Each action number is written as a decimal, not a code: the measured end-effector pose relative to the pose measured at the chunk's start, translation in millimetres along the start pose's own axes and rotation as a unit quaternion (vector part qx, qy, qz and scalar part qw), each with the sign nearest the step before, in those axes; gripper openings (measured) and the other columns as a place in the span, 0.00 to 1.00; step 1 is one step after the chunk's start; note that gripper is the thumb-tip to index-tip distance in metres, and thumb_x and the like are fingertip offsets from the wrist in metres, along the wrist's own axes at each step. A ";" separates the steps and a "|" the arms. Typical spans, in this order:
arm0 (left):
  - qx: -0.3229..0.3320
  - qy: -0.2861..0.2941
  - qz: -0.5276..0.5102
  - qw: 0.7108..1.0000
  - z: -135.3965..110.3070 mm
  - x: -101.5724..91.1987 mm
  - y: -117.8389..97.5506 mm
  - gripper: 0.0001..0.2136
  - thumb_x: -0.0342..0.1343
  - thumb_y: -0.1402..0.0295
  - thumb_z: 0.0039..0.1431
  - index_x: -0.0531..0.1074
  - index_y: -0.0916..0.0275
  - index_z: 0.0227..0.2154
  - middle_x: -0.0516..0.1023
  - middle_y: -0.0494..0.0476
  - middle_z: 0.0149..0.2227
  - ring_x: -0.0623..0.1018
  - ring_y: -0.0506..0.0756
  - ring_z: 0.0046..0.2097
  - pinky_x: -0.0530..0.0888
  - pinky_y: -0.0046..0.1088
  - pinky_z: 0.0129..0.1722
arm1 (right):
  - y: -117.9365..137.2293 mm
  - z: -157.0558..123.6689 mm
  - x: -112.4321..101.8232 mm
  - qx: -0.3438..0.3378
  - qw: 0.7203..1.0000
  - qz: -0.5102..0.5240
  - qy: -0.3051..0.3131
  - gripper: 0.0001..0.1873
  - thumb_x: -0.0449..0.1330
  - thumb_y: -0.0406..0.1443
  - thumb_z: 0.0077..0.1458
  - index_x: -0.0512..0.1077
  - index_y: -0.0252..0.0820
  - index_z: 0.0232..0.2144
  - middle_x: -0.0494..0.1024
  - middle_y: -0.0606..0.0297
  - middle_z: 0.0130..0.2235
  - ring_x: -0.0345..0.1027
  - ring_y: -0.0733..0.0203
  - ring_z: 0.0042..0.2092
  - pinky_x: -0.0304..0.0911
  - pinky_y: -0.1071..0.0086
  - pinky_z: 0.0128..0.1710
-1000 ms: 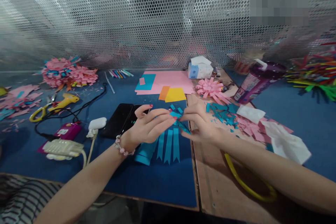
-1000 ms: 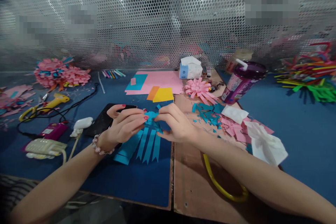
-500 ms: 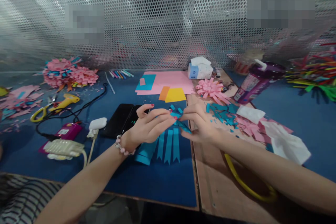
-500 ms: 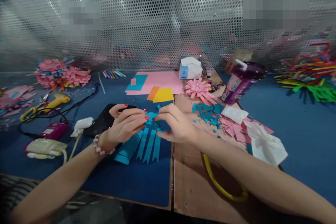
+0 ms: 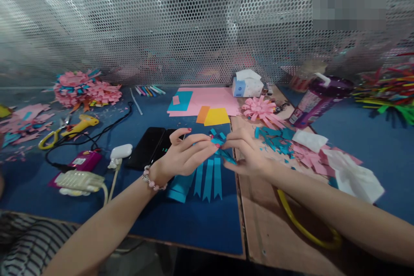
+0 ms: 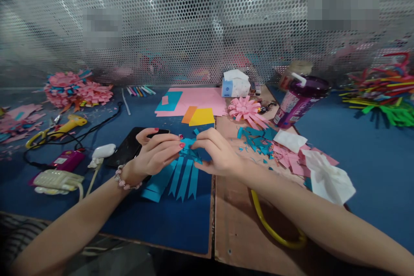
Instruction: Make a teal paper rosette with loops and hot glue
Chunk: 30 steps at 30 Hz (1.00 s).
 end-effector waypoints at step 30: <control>-0.507 0.081 -0.280 0.811 10.2 20.3 9.3 0.25 0.63 0.70 0.51 0.62 0.64 0.52 0.78 0.52 0.31 0.77 0.52 0.34 0.72 0.30 0.36 | -8.0 7.8 18.3 0.392 0.911 0.125 0.012 0.10 0.60 0.40 0.51 0.66 0.39 0.27 0.68 0.67 0.27 0.59 0.65 0.28 0.55 0.70 0.27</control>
Point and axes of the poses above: each hand's wrist, its own z-axis towards the middle knuckle, its own x-axis out of the palm, y = z × x, the point moved 1 cm from there along z, towards the middle knuckle
